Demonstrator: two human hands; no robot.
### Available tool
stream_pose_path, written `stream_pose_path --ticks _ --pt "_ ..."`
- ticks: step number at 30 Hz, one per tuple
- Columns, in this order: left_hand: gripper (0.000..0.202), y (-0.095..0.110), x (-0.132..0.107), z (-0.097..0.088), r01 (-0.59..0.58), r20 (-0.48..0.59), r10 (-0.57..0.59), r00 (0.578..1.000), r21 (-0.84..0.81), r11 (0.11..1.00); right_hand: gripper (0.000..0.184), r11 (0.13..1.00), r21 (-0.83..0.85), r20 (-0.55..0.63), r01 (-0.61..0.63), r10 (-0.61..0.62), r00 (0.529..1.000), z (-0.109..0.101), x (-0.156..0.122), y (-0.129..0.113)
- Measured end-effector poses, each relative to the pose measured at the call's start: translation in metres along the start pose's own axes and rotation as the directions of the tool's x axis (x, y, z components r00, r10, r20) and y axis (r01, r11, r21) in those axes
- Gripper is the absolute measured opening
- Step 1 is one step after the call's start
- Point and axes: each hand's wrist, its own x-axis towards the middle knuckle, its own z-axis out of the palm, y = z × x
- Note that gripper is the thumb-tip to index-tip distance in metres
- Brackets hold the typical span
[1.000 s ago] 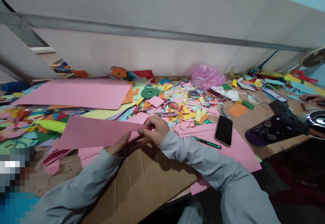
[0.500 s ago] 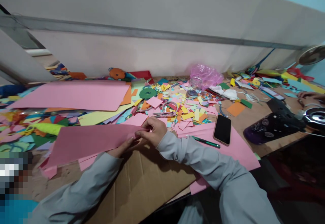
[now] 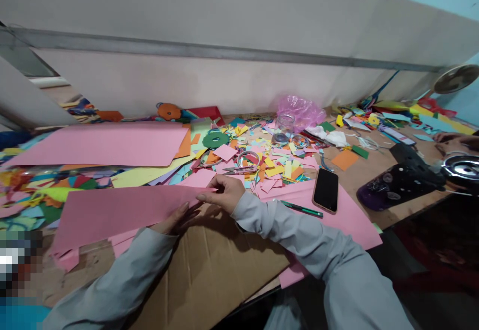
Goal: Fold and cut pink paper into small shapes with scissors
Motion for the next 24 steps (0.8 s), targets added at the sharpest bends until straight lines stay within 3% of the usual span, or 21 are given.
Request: stream_pose_path --ticks 4,18,21,24 --pt "0.054 0.004 -0.003 0.005 0.025 -0.069 -0.026 0.997 -0.029 0.999 0.045 0.998 0.046 0.005 -0.033 0.033 0.999 0.000 0.001 0.001" --pt "0.052 0.007 -0.008 0.003 0.003 -0.119 -0.003 0.993 0.001 1.000 0.045 0.995 0.083 0.039 -0.056 0.053 0.998 -0.001 0.002 0.000" --pt "0.051 0.008 -0.009 0.004 0.011 -0.034 -0.013 0.999 -0.047 0.999 0.046 0.995 0.059 0.090 -0.074 0.068 0.994 -0.003 0.002 0.000" --pt "0.058 0.011 -0.008 0.003 0.093 0.097 -0.085 0.992 -0.090 0.992 0.046 0.998 0.004 0.130 -0.068 0.067 0.989 -0.004 0.001 0.000"
